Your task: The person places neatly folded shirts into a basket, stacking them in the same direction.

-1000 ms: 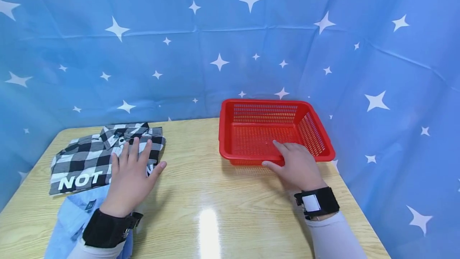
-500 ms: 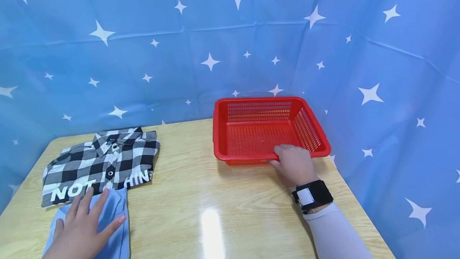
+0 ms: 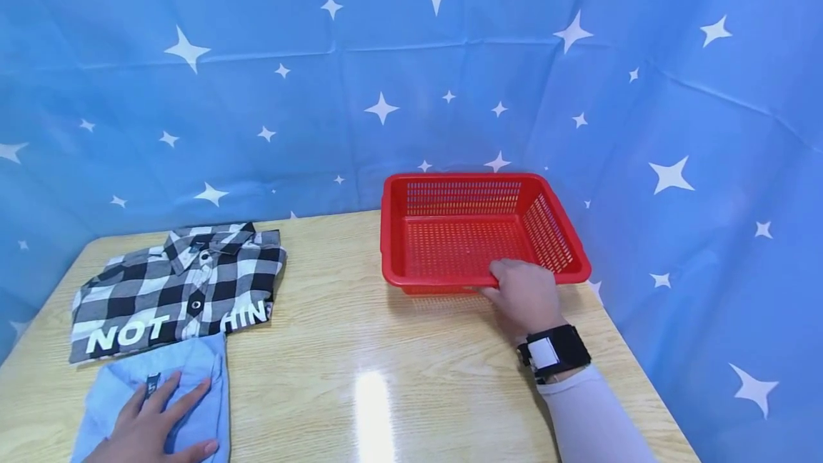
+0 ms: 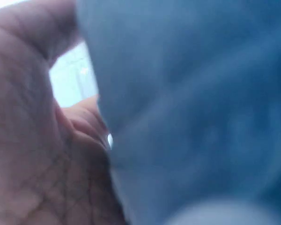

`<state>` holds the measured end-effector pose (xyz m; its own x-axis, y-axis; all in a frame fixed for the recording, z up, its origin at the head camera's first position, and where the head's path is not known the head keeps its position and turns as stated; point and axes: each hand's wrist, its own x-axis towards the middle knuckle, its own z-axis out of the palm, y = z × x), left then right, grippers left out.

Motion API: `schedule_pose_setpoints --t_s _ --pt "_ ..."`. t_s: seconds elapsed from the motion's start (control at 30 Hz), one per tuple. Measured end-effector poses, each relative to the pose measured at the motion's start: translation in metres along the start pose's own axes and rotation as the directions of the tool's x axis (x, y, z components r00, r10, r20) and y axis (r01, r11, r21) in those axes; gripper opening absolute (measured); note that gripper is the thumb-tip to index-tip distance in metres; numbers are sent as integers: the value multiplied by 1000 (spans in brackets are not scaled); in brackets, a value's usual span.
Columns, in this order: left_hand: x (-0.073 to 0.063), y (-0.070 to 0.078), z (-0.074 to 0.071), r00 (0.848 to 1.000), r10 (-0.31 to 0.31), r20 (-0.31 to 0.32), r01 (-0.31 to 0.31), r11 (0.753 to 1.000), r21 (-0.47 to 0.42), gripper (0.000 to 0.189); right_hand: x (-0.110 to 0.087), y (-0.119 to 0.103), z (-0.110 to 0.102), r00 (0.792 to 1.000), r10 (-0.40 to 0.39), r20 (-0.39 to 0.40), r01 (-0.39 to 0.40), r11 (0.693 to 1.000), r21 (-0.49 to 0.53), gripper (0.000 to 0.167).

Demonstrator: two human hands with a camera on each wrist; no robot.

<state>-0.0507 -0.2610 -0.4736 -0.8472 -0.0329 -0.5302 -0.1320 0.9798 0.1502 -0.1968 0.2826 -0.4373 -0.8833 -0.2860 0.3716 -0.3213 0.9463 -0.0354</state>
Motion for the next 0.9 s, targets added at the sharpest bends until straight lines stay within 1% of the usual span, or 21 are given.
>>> schedule_pose_setpoints --t_s 0.07,0.13,0.37,0.57,0.7,0.9 --pt "0 -2 -2 1000 24 10 -24 1000 8 109 -1 -1 0 1000 2 -1 -2 1000 -3 33" --pt "1 -4 -3 999 31 22 -31 1000 5 109 -1 -1 1 1000 -3 -2 3 1000 -11 33" --pt "2 -5 -2 999 25 29 -25 1000 -11 111 2 -6 0 999 -35 -30 35 999 -9 35" --pt "0 -2 -3 1000 9 27 -9 1000 -14 113 6 -18 2 998 -55 -27 55 999 0 37" --pt "-1 0 -5 999 2 32 -1 1000 -23 113 10 -27 5 997 -74 -25 74 997 -12 39" --pt "-3 1 -7 1000 10 30 -9 1000 -25 113 15 -45 10 995 -95 -44 94 996 -9 37"
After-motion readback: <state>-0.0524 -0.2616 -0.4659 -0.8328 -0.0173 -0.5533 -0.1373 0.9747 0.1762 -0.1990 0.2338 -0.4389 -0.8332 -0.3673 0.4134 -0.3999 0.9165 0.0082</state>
